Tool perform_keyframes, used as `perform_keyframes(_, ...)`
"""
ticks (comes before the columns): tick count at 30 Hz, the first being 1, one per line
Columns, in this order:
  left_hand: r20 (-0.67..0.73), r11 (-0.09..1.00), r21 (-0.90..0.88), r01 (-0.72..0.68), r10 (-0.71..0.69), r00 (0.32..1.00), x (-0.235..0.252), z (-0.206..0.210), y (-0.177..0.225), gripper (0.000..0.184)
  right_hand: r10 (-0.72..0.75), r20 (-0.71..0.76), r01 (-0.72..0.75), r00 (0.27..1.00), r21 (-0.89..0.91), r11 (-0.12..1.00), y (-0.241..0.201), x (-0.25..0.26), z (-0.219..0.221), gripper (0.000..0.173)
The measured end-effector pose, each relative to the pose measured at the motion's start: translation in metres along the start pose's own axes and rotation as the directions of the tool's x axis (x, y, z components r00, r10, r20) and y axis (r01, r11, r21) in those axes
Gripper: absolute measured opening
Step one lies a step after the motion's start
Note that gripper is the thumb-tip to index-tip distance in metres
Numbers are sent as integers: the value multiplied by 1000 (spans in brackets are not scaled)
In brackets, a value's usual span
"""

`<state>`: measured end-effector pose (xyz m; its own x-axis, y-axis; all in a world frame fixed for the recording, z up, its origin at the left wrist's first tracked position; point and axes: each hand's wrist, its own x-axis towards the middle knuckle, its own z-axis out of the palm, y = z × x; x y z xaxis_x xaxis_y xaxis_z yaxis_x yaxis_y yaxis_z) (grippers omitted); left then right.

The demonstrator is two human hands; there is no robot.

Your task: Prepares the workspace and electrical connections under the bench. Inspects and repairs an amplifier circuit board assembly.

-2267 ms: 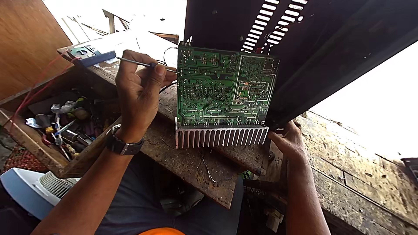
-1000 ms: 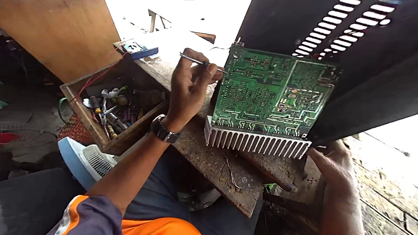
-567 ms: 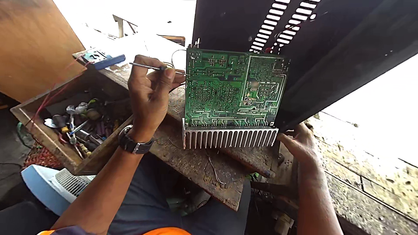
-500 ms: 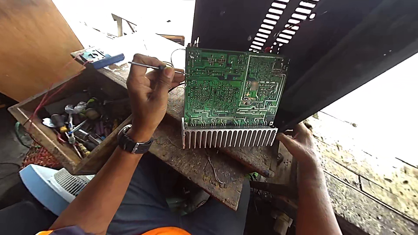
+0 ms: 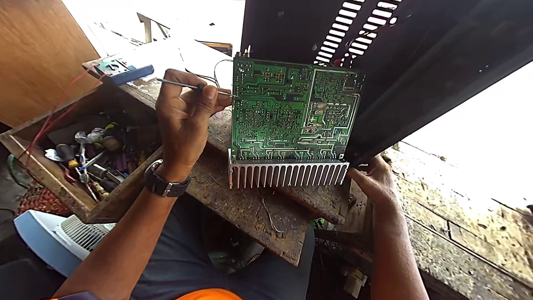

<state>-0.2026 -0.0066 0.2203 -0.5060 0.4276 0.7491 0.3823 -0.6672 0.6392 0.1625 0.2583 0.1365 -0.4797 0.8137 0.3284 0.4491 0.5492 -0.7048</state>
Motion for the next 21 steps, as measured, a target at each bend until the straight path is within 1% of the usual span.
perform_keyframes(6, -8, 1000, 17, -3, 3, 1000, -1, 1, -1, 16, -15, -4, 15, 1000, 13, 1000, 4, 0, 1, 62)
perform_keyframes(12, 3, 1000, 21, -3, 3, 1000, 0, 1, 0, 16, 6, -6, -6, 1000, 0, 1000, 1, -1, -1, 61)
perform_keyframes(17, 24, 999, 43, -14, 13, 1000, 0, 0, -1, 16, -5, -5, 5, 1000, -12, 1000, -2, -2, -2, 60)
perform_keyframes(21, 37, 999, 52, -5, 3, 999, 0, -2, -2, 19, -28, 4, 28, 1000, -15, 999, 1, -4, -3, 58)
